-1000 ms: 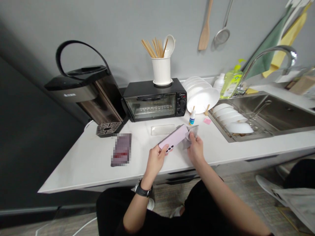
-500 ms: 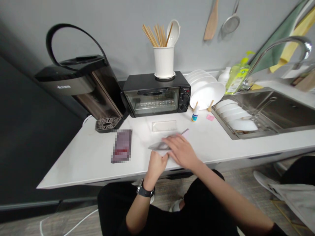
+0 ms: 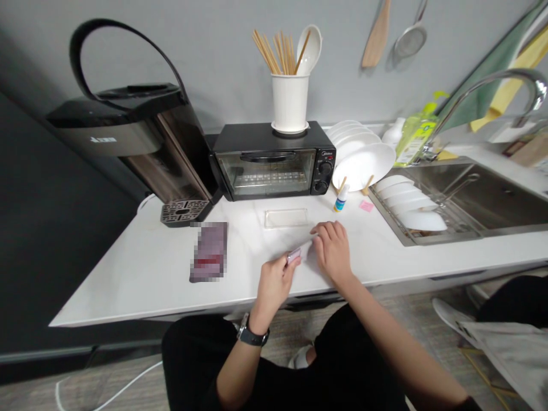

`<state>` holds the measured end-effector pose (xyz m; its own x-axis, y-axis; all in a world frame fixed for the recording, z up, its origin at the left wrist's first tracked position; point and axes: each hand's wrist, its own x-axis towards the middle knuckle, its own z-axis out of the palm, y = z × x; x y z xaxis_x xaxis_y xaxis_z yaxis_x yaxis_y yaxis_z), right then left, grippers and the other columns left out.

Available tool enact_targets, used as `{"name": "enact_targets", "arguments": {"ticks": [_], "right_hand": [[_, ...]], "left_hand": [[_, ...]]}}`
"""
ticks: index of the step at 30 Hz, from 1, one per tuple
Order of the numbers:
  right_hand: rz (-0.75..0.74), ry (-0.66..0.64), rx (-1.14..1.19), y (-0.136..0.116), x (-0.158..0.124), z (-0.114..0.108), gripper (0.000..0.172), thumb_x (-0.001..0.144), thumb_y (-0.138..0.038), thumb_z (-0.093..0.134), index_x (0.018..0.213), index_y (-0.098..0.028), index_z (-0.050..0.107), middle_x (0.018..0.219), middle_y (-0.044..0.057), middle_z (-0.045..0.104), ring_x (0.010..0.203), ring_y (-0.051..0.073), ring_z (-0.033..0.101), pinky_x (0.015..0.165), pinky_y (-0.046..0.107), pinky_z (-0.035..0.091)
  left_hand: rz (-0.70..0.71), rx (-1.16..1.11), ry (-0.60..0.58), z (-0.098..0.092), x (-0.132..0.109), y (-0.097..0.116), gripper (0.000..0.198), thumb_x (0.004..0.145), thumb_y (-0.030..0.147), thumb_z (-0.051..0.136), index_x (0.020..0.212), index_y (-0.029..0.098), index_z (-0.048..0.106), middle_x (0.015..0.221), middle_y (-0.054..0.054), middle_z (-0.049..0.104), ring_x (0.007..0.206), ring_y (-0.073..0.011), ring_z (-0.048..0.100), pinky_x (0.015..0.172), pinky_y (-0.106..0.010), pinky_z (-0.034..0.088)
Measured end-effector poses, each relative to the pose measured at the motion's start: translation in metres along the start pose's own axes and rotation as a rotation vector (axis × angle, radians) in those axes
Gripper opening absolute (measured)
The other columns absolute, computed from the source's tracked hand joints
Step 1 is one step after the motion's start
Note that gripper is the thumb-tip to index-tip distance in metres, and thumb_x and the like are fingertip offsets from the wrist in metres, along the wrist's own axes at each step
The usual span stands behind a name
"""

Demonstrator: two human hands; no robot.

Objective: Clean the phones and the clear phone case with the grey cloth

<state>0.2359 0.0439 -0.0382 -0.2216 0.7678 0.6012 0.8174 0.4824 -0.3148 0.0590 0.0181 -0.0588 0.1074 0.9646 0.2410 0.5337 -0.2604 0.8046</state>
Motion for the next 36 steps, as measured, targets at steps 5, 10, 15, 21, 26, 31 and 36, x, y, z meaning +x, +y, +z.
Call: {"name": "enact_targets", "arguments": {"ticks": [5,10,15,21,26,31,36], "right_hand": [[-0.376,-0.132,0.068,-0.002,-0.004,0.001,0.04,0.106,-0.041,0.043,0.135,-0.022,0.064,0.128,0.012,0.068,0.12,0.03,0.055,0.117,0.049,0.033],[0.005,0.043,-0.047,0.005,0.002,-0.006,0.037,0.109,-0.031,0.035,0.108,-0.017,0.069,0.107,0.014,0.07,0.113,0.031,0.057,0.114,0.053,0.034],[-0.427,-0.093,0.062,0.0,0.001,-0.005,0.04,0.109,-0.044,0.039,0.124,-0.019,0.066,0.121,0.013,0.069,0.114,0.028,0.058,0.111,0.047,0.039],[-0.141,0.013,-0.044,0.0,0.004,-0.003,0.036,0.109,-0.036,0.036,0.104,-0.019,0.068,0.103,0.013,0.069,0.105,0.03,0.057,0.111,0.053,0.038],[-0.254,-0.034,-0.02,0.002,0.004,-0.006,0.035,0.109,-0.043,0.039,0.115,-0.021,0.067,0.109,0.012,0.07,0.104,0.029,0.059,0.109,0.05,0.04],[-0.157,0.007,-0.042,0.002,0.005,-0.009,0.034,0.109,-0.033,0.037,0.124,-0.018,0.063,0.131,0.014,0.067,0.138,0.032,0.047,0.124,0.059,0.021],[-0.194,-0.021,-0.016,-0.01,0.005,-0.005,0.038,0.109,-0.038,0.035,0.115,-0.019,0.067,0.11,0.012,0.071,0.11,0.029,0.059,0.114,0.052,0.035]], "left_hand": [[0.098,0.034,0.026,0.0,0.001,0.0,0.017,0.089,0.021,0.058,0.088,0.02,0.075,0.084,-0.009,0.079,0.08,-0.0263,0.074,0.079,-0.035,0.056],[0.105,0.06,0.035,0.0,0.0,0.001,0.024,0.099,0.022,0.051,0.094,0.018,0.075,0.078,-0.006,0.078,0.065,-0.0184,0.071,0.064,-0.025,0.051],[0.176,0.142,0.05,-0.001,0.0,0.001,0.021,0.089,0.014,0.056,0.077,0.017,0.072,0.072,-0.008,0.075,0.066,-0.0208,0.072,0.064,-0.026,0.053],[0.16,0.116,0.108,0.003,-0.002,-0.001,0.02,0.094,0.017,0.055,0.095,0.016,0.076,0.077,-0.005,0.078,0.065,-0.0176,0.071,0.067,-0.025,0.055],[0.16,0.108,0.131,0.005,-0.005,-0.004,0.019,0.094,0.018,0.058,0.092,0.016,0.077,0.08,-0.007,0.079,0.066,-0.018,0.071,0.068,-0.026,0.057],[0.199,0.105,0.179,0.002,-0.004,0.003,0.025,0.1,0.021,0.052,0.101,0.017,0.077,0.081,-0.006,0.079,0.062,-0.0157,0.07,0.066,-0.023,0.054],[0.228,0.137,0.186,0.003,-0.004,0.002,0.027,0.098,0.021,0.051,0.088,0.016,0.075,0.075,-0.007,0.077,0.062,-0.0177,0.07,0.063,-0.024,0.052]]}}
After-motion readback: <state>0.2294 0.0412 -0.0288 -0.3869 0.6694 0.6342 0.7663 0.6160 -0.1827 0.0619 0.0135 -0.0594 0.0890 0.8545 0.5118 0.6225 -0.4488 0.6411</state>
